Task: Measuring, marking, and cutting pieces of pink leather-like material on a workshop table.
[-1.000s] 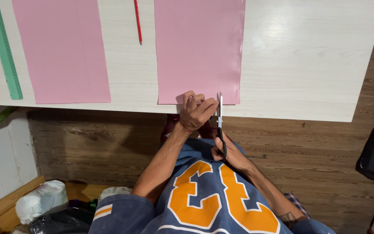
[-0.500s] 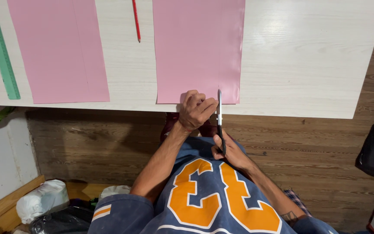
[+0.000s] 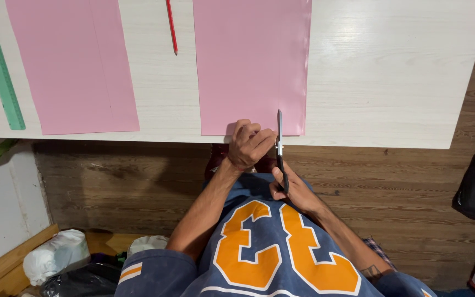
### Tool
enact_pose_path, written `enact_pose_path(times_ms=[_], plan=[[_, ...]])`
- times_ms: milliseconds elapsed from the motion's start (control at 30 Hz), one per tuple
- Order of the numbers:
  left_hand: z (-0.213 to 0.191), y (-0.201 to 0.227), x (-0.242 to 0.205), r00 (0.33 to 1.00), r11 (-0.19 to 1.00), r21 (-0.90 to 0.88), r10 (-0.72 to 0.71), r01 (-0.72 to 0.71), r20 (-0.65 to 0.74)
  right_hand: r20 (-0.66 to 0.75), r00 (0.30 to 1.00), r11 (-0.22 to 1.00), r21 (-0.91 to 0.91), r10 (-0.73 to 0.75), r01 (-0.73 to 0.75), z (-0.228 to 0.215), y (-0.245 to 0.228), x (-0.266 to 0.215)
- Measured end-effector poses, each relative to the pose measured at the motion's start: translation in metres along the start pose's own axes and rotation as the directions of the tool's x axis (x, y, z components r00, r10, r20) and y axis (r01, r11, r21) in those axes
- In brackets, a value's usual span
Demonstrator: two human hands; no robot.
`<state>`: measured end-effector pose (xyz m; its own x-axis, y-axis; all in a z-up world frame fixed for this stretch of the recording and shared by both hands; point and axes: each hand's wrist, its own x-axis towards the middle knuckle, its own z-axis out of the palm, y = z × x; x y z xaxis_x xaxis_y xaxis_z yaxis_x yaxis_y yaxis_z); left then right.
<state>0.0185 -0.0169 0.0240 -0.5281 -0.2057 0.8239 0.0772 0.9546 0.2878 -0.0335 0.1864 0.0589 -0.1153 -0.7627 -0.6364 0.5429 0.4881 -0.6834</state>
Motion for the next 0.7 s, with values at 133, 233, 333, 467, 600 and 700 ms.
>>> enact_pose_path(times_ms=[133, 233, 333, 467, 600, 700], plan=[[-0.001, 0.003, -0.002, 1.000, 1.000, -0.014, -0.020, 0.020, 0.009, -0.017, 1.000, 1.000, 0.002, -0.006, 0.006, 0.005, -0.012, 0.001], [-0.002, 0.004, -0.001, 1.000, 1.000, -0.018, -0.004, 0.005, 0.008, -0.010, 1.000, 1.000, 0.010, -0.011, 0.012, 0.005, -0.012, 0.002], [-0.003, 0.005, -0.001, 1.000, 0.999, -0.029, -0.026, 0.026, 0.003, -0.022, 1.000, 0.999, 0.028, -0.018, 0.018, 0.003, -0.010, 0.004], [-0.002, 0.005, 0.000, 1.000, 1.000, -0.018, -0.021, 0.021, -0.006, -0.015, 0.999, 0.999, 0.041, -0.028, 0.029, 0.002, -0.009, 0.005], [-0.005, 0.005, 0.000, 1.000, 0.999, -0.015, -0.028, 0.028, 0.000, -0.013, 1.000, 0.997, 0.081, -0.014, 0.015, 0.003, -0.012, 0.005], [-0.003, 0.005, -0.005, 0.999, 0.999, -0.016, -0.034, 0.034, 0.018, -0.012, 0.999, 0.997, 0.070, -0.031, 0.032, 0.003, -0.018, 0.007]])
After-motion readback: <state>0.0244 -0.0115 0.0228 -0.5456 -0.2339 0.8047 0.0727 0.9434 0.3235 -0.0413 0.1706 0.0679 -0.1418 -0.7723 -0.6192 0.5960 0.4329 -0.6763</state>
